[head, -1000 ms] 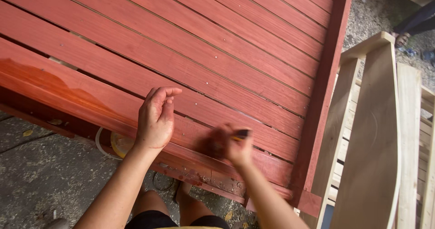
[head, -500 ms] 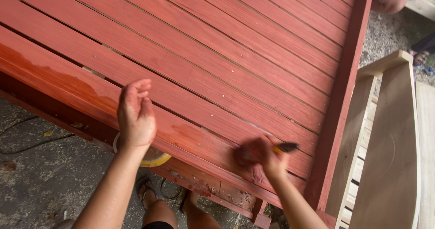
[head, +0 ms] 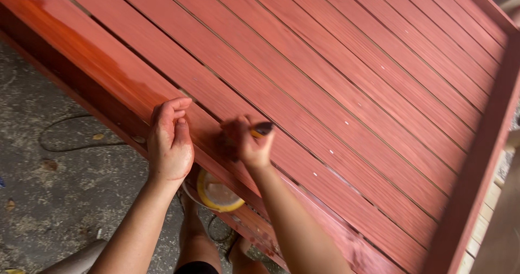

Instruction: The person paints a wooden bench with reddish-brown paint using a brush. They repeatedly dip the brush into a small container and apply the paint to the slats and frame of the bench.

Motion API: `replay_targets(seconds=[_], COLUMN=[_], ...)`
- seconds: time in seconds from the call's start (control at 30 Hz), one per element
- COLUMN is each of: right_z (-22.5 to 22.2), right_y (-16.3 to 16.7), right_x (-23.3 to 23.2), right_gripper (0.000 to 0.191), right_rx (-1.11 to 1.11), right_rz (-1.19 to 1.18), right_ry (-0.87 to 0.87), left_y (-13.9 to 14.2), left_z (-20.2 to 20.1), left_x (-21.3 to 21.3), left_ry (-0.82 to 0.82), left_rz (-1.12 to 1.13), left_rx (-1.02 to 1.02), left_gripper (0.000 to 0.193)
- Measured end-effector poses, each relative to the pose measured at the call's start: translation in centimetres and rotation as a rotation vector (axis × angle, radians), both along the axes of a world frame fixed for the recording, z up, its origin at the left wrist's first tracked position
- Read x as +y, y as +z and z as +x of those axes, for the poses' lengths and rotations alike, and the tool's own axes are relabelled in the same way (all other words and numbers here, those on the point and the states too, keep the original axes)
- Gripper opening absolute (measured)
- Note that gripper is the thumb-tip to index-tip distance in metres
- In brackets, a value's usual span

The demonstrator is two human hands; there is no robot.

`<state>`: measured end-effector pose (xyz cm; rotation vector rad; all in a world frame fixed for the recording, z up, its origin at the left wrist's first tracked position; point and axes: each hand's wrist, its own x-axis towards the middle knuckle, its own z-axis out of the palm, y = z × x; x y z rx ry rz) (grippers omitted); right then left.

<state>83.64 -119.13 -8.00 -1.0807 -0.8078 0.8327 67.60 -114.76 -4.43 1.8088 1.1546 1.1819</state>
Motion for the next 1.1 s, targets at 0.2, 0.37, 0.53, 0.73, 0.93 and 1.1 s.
replay_targets(seconds=[0.2,0.37,0.53,0.73,0.93,1.1], right_z=[-7.3,-7.5,-1.8,6.0,11.9,9.0], right_y=[3.4,4.0,1.7,0.7,2.2,0.9], right_x=[13.5,17.4,9.5,-5.1,-16.7,-13.9], right_gripper=[0.035,0.028,0.032,0.041,0.040,0.028], right_rx=[-0.049,0.115,0.050,-0.344,-0.441,-0.311], right_rz=[0.194,0.165,0.137,-0.002,-0.079,-0.338], right_ry=[0.139,0.375,0.517,0.462,0.283,-0.072], left_y=[0.5,0.1,-0.4,0.0,0.2,0.0], left_z=[-5.9,-8.4,-6.3,-2.5,1.4,1.7], left_x=[5.7,8.4,7.6,4.0,0.6,-0.7], left_ry=[0.113,0.182,0.178,0.096,0.048,0.023], left_rz=[-0.015,0.013,0.027,0.030,0.024,-0.005], left_rx=[-0.059,-0.052,-0.038,-0.069,-0.079,-0.037], left_gripper=[0.034,0.035,0.031,0.029,0.026,0.027])
